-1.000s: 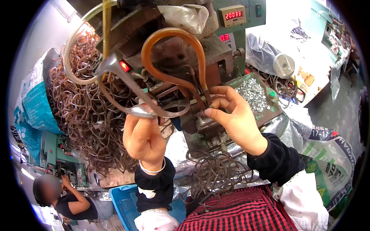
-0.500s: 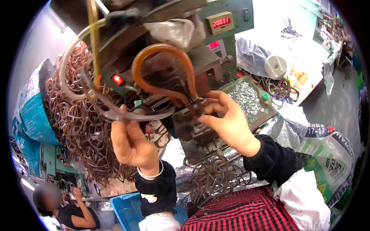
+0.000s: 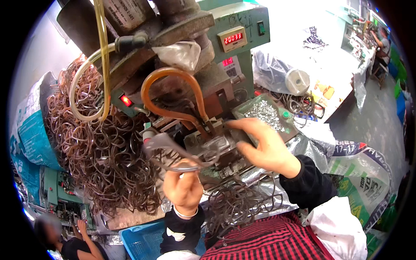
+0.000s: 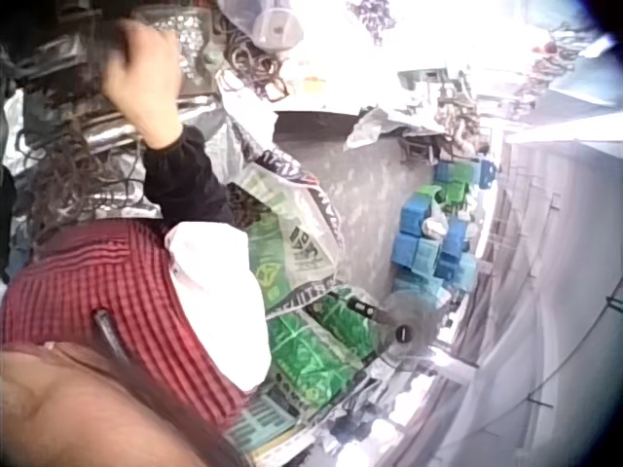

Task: The person repeatedly picks small metal pieces from a tray and inserts them into a press machine to attach them to a coiled metal wire. The person then removes the assembled part and places it into a pile. The process is repeated continuously.

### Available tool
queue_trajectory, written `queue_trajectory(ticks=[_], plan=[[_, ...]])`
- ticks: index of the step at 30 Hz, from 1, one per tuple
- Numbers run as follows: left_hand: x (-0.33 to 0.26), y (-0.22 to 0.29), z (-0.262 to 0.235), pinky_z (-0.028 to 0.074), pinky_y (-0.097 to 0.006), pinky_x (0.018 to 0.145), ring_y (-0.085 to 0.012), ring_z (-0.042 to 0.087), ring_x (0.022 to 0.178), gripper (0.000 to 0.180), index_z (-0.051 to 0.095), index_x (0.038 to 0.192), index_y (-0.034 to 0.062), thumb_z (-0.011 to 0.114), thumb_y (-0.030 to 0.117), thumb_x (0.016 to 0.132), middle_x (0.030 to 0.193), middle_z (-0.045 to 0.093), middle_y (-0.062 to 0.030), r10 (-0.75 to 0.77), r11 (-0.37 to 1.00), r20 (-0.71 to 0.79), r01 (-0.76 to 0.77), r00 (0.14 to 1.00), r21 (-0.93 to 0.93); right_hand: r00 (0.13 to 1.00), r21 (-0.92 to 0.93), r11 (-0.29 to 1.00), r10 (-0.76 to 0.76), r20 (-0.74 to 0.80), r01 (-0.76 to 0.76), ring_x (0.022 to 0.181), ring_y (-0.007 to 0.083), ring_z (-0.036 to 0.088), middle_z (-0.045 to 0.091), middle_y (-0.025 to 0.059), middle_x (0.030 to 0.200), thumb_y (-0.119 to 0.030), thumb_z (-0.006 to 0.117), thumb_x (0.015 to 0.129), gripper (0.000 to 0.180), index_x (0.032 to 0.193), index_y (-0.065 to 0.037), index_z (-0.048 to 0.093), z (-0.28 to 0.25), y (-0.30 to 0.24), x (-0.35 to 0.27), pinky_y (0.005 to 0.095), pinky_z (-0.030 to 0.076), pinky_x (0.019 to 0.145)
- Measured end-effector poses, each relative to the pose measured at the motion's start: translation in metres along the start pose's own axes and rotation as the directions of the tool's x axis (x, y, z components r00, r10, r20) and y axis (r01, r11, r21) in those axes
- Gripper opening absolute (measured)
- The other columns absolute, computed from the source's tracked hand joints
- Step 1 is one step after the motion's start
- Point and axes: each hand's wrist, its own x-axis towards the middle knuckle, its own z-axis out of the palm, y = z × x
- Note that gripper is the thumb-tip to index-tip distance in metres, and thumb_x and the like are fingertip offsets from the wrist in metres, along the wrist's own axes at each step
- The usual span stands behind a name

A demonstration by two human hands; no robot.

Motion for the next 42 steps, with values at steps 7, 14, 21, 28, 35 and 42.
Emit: queue_trajectory(ticks=[7,14,21,28,35,42], plan=[[0.012,0.005,0.016,0.055,-0.035,0.064,-0.0303,0.069,0.075,0.028,0.068,0.100,0.0026,0.067,-0.014,0.077,0.091,0.071,-0.0165,0.132,0.990,0.240,-0.142,0.962,0.023,0.950,-0.643,0.711,0.121,-0.287,-0.285,0.095,0.0322,0.057,0.060,0.0093,0.089,-0.019,0.080,0.073,0.024,0.087,-0.006,0.065,-0.018,0.081,-0.059,0.0443,0.049,0.074],[0.018,0.007,0.015,0.054,-0.035,0.066,-0.0301,0.069,0.077,0.024,0.068,0.097,-0.0009,0.065,-0.014,0.077,0.090,0.072,-0.0168,0.184,0.980,0.258,-0.198,0.948,0.029,0.950,-0.617,0.760,0.000,-0.312,-0.203,0.087,0.0305,0.058,0.060,0.0077,0.080,-0.013,0.076,0.075,0.013,0.078,-0.008,0.064,-0.010,0.100,-0.021,0.0431,0.049,0.070],[0.015,0.004,0.018,0.049,-0.034,0.062,-0.0279,0.066,0.074,0.027,0.067,0.102,0.0019,0.067,-0.012,0.078,0.094,0.072,-0.0148,0.162,0.981,0.260,-0.184,0.952,0.062,0.951,-0.595,0.791,-0.056,-0.305,-0.145,0.081,0.0317,0.058,0.061,0.0085,0.076,-0.012,0.072,0.078,0.007,0.079,-0.008,0.066,-0.015,0.103,-0.007,0.0440,0.049,0.067],[0.017,0.006,0.020,0.049,-0.034,0.062,-0.0270,0.065,0.075,0.032,0.067,0.103,0.0039,0.067,-0.013,0.076,0.097,0.072,-0.0144,0.143,0.990,0.226,-0.138,0.964,-0.040,0.895,-0.445,0.839,0.104,-0.434,-0.313,0.076,0.0275,0.063,0.067,0.0061,0.072,-0.020,0.074,0.080,0.014,0.072,-0.009,0.075,-0.008,0.109,-0.011,0.0403,0.050,0.067],[0.020,0.004,0.019,0.051,-0.036,0.061,-0.0273,0.062,0.070,0.048,0.071,0.109,-0.0041,0.071,-0.006,0.062,0.102,0.069,-0.0132,0.166,0.986,0.227,-0.155,0.960,-0.067,0.979,-0.654,0.752,-0.060,-0.197,-0.086,0.104,0.0359,0.057,0.060,0.0141,0.100,-0.015,0.078,0.070,0.019,0.084,-0.005,0.069,0.027,0.104,0.039,0.0476,0.050,0.076],[-0.045,0.035,-0.050,0.055,-0.035,0.081,-0.0303,0.069,0.093,0.029,0.071,0.108,0.0017,0.070,-0.008,0.081,0.126,0.066,-0.0203,-0.163,0.958,0.207,0.105,0.965,0.266,0.986,-0.629,0.777,-0.118,-0.116,0.019,0.091,0.0350,0.061,0.064,0.0125,0.090,-0.009,0.069,0.080,0.009,0.087,-0.004,0.066,0.022,0.096,0.004,0.0438,0.050,0.073]])
